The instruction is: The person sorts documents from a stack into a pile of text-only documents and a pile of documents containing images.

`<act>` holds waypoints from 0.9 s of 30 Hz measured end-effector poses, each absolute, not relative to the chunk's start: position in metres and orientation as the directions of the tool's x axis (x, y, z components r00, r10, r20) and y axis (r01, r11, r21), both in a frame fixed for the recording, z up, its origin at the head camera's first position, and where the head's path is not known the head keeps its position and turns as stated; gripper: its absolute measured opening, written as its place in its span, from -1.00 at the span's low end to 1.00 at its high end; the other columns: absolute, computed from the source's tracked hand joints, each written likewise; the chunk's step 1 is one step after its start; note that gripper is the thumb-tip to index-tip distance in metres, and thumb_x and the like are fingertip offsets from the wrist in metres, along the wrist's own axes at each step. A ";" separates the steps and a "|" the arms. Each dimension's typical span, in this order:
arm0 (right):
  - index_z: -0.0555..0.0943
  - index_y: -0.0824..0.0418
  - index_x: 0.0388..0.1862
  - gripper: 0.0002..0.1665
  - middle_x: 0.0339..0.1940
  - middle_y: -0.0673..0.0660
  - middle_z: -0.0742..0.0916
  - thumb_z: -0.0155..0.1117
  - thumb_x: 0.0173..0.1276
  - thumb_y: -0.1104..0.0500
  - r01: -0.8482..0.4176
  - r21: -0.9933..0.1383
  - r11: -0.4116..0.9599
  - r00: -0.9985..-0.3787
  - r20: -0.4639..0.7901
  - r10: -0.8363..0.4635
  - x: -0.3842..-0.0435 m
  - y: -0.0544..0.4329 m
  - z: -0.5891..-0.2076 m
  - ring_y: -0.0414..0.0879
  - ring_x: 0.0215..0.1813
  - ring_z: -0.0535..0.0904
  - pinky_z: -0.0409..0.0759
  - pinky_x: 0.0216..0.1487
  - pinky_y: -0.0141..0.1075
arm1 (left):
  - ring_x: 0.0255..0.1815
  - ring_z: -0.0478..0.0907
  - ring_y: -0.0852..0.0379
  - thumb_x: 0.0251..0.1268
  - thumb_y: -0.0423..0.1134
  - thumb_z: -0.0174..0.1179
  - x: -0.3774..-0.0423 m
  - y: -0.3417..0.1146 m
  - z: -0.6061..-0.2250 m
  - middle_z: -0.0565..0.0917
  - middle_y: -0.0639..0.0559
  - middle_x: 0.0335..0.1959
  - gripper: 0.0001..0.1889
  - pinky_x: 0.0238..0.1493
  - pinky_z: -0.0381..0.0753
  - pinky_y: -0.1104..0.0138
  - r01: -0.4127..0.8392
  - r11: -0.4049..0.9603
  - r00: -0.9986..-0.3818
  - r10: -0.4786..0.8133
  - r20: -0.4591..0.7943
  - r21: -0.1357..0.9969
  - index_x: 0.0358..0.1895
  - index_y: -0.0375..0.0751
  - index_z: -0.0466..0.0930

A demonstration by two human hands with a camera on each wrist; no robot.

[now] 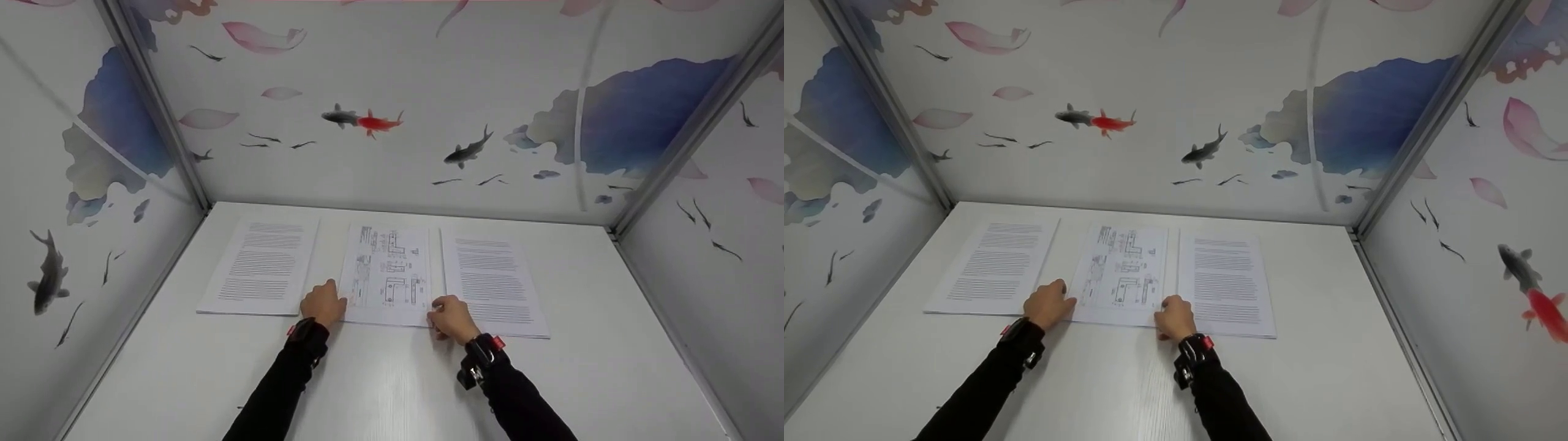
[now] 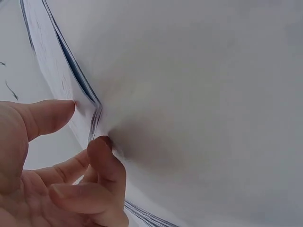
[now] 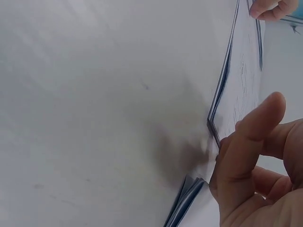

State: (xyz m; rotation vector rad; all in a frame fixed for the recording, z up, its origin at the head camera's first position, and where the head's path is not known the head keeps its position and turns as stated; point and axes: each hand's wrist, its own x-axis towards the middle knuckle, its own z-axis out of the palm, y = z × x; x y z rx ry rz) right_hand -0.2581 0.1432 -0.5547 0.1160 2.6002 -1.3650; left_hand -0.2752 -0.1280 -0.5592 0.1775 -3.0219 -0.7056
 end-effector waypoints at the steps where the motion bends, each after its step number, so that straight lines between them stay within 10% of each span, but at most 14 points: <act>1: 0.52 0.52 0.13 -0.53 -0.41 0.16 0.65 0.20 0.24 0.36 0.158 -0.804 0.573 -0.977 -0.212 -0.028 -0.258 0.143 -0.554 -0.15 -0.54 0.56 0.59 -0.61 -0.35 | -0.40 0.61 -0.08 0.24 -0.28 0.21 -0.275 -0.128 -0.559 0.65 -0.22 -0.38 -0.82 -0.38 0.59 0.07 -0.094 0.890 -0.994 -0.111 0.013 0.446 -0.23 -0.37 0.58; 12: 0.56 0.52 0.06 -0.61 -0.41 0.19 0.66 0.20 0.32 0.30 0.152 -0.798 0.583 -0.975 -0.216 -0.042 -0.255 0.144 -0.553 -0.12 -0.51 0.55 0.59 -0.58 -0.34 | -0.59 0.32 0.10 0.18 -0.41 0.12 -0.273 -0.127 -0.554 0.47 -0.02 -0.64 -0.79 -0.60 0.30 0.26 -0.112 0.831 -0.990 -0.138 0.008 0.545 -0.60 -0.22 0.40; 27: 0.55 0.50 0.06 -0.63 -0.31 0.24 0.69 0.21 0.35 0.27 0.184 -0.812 0.554 -0.967 -0.249 -0.044 -0.254 0.145 -0.554 -0.08 -0.46 0.63 0.65 -0.51 -0.29 | -0.35 0.62 -0.10 0.12 -0.40 0.17 -0.272 -0.140 -0.553 0.70 -0.25 -0.32 -0.86 -0.30 0.59 0.06 -0.055 0.802 -0.998 -0.059 -0.013 0.595 -0.28 -0.41 0.63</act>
